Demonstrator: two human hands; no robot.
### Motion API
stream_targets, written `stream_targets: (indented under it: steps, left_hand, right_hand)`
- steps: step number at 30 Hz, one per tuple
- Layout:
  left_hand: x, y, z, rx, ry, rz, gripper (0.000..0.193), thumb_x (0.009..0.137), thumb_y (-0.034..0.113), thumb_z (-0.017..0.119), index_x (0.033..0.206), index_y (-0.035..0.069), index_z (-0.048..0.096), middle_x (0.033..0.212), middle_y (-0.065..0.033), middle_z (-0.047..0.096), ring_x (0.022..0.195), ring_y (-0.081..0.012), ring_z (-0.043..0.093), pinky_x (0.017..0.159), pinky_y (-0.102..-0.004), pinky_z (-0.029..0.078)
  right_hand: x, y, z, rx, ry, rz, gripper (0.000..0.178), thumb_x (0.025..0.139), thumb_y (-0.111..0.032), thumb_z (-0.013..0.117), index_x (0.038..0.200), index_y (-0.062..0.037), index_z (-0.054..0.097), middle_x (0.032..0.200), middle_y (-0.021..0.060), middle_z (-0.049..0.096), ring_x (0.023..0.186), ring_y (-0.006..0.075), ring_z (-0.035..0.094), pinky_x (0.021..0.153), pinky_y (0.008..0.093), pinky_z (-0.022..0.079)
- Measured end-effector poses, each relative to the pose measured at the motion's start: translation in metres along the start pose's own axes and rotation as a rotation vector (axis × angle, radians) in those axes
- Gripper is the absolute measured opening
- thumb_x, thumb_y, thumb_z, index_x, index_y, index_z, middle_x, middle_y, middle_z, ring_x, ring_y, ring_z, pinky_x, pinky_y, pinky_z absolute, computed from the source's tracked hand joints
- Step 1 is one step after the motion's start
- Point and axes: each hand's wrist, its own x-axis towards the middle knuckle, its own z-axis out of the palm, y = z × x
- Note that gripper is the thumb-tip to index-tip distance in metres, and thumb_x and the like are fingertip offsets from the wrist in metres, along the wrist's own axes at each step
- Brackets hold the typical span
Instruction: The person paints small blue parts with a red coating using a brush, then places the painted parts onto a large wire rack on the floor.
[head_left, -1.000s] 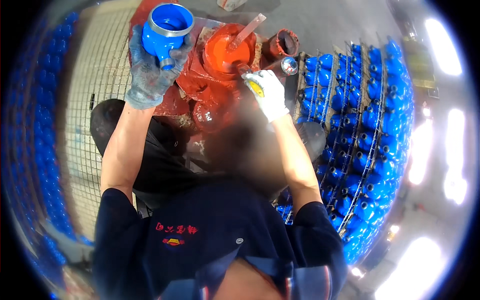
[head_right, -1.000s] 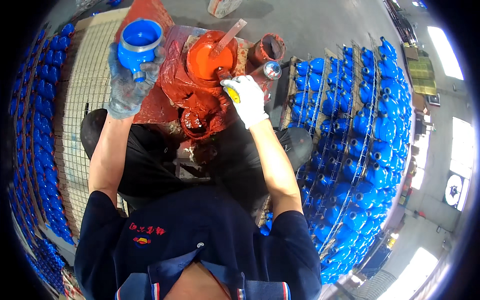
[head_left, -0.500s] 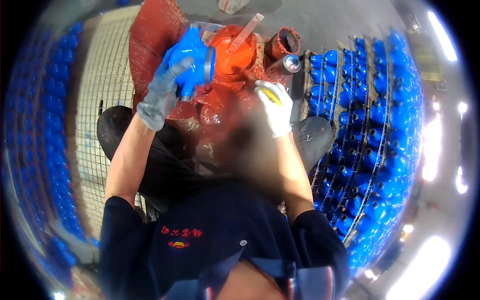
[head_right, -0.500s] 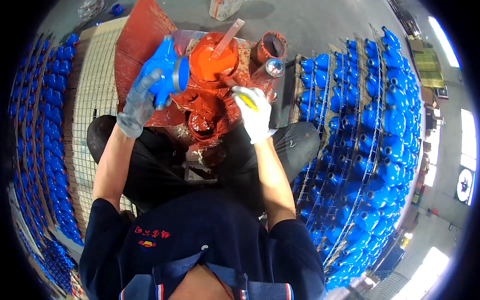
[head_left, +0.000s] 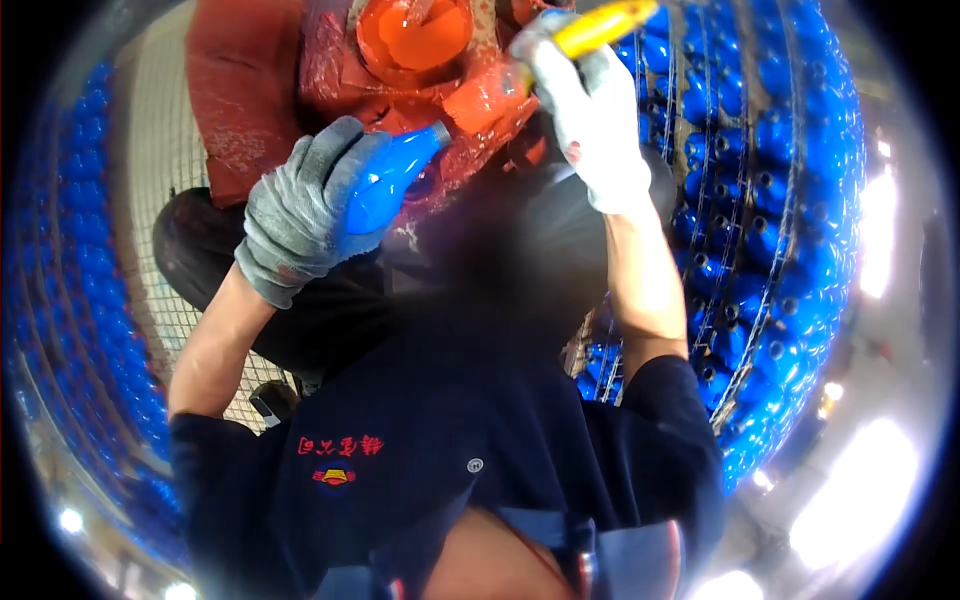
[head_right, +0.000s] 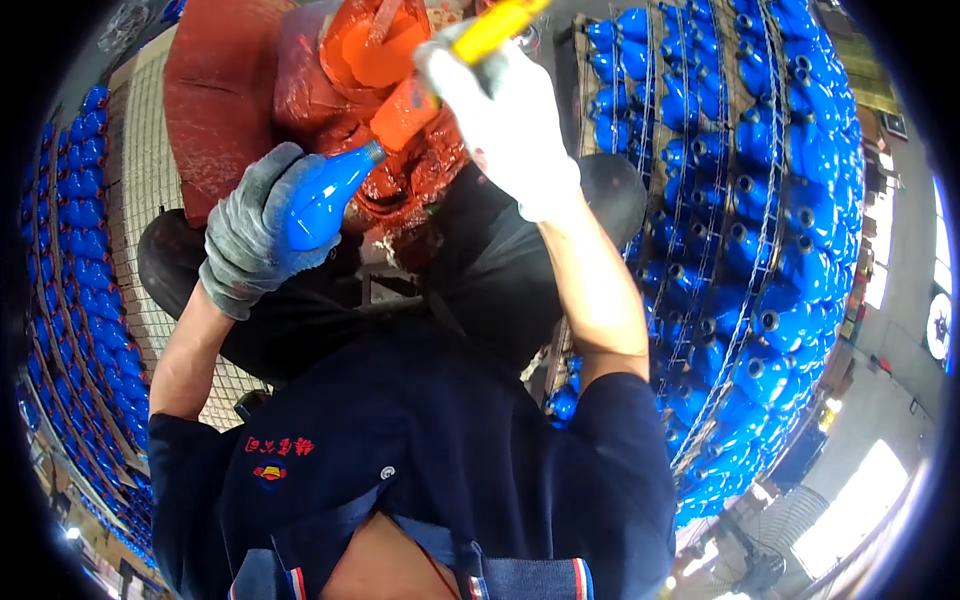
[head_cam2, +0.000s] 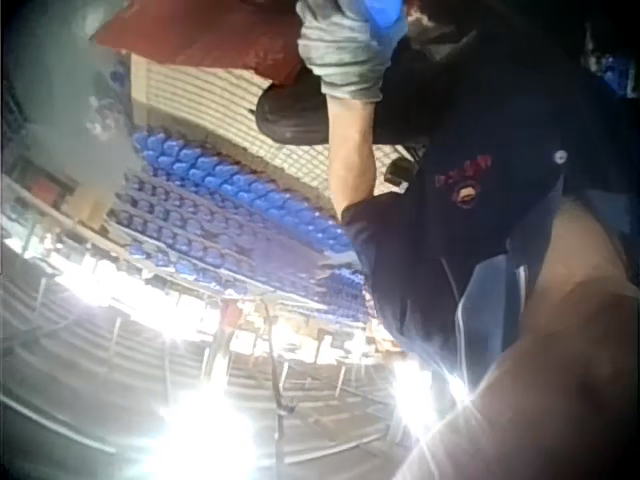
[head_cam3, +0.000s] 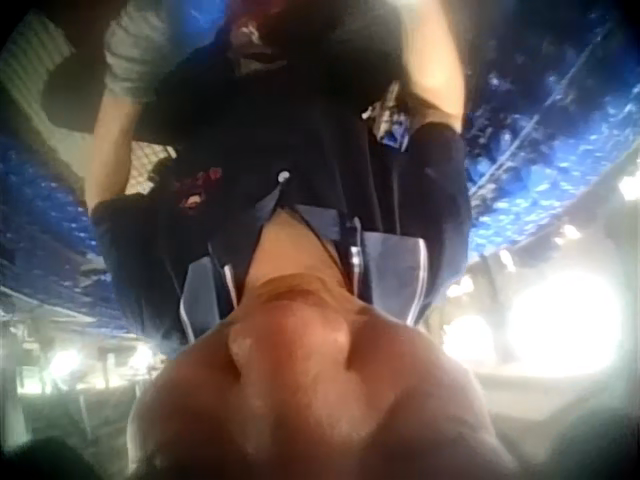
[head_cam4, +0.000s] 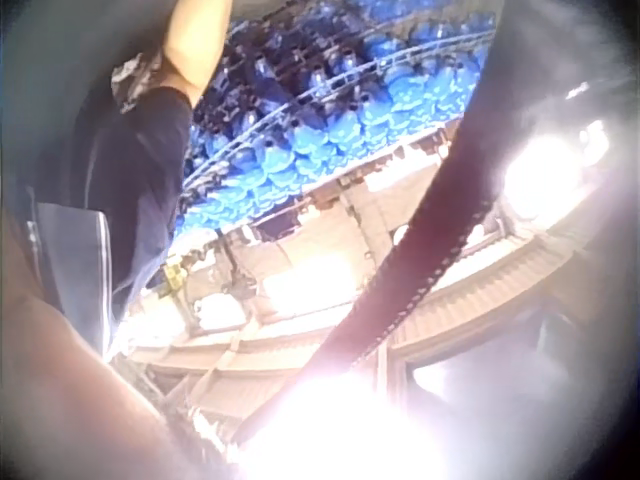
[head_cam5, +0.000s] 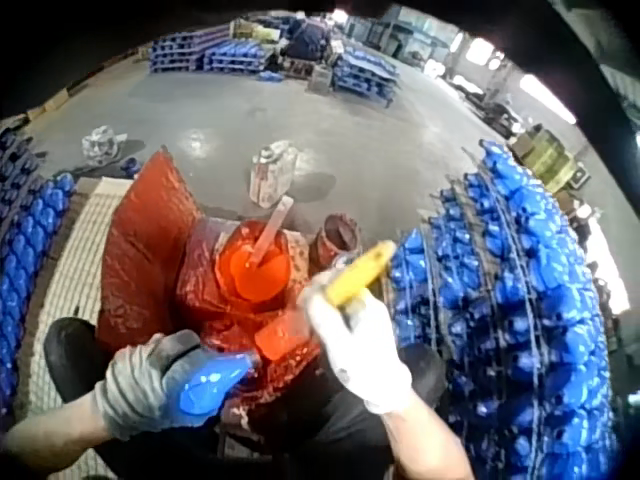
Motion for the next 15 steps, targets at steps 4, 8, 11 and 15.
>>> stream_targets:
  steps: [4, 8, 11, 15]
  left_hand:
    - [0.000, 0.006, -0.009, 0.071, -0.124, 0.082, 0.078, 0.063, 0.026, 0.090, 0.134, 0.014, 0.061, 0.134, -0.0107, 0.060, 0.095, -0.0299, 0.069, 0.066, -0.0383, 0.059]
    - [0.006, 0.009, -0.010, 0.042, -0.092, 0.118, 0.062, 0.075, 0.028, 0.082, 0.132, 0.017, 0.061, 0.126, -0.0066, 0.061, 0.082, -0.0286, 0.067, 0.054, -0.0360, 0.056]
    - [0.006, 0.009, -0.008, -0.001, -0.074, 0.092, 0.066, 0.073, 0.032, 0.084, 0.133, 0.016, 0.060, 0.127, -0.0069, 0.061, 0.085, -0.0296, 0.068, 0.057, -0.0373, 0.057]
    - [0.003, 0.009, -0.009, -0.215, -0.116, -0.078, 0.081, 0.066, 0.038, 0.091, 0.136, 0.013, 0.057, 0.128, -0.0106, 0.061, 0.096, -0.0331, 0.069, 0.073, -0.0411, 0.060]
  right_hand:
    - [0.015, -0.042, -0.008, -0.117, -0.313, 0.222, 0.023, 0.099, -0.020, 0.064, 0.109, 0.0005, 0.067, 0.084, 0.0115, 0.068, 0.073, 0.0206, 0.066, 0.069, 0.0319, 0.052]
    - [0.013, -0.038, 0.000, -0.169, -0.332, 0.392, 0.028, 0.101, -0.026, 0.065, 0.101, 0.0025, 0.066, 0.074, 0.0088, 0.065, 0.066, 0.0167, 0.061, 0.065, 0.0311, 0.048]
    - [0.007, -0.026, 0.002, -0.085, -0.295, 0.297, 0.027, 0.100, -0.025, 0.065, 0.102, 0.0017, 0.066, 0.072, 0.0078, 0.065, 0.063, 0.0160, 0.060, 0.061, 0.0308, 0.048]
    - [-0.006, -0.005, -0.009, -0.396, -0.444, -0.063, 0.021, 0.099, -0.023, 0.067, 0.105, -0.0033, 0.068, 0.072, 0.0032, 0.066, 0.066, 0.0137, 0.064, 0.065, 0.0288, 0.051]
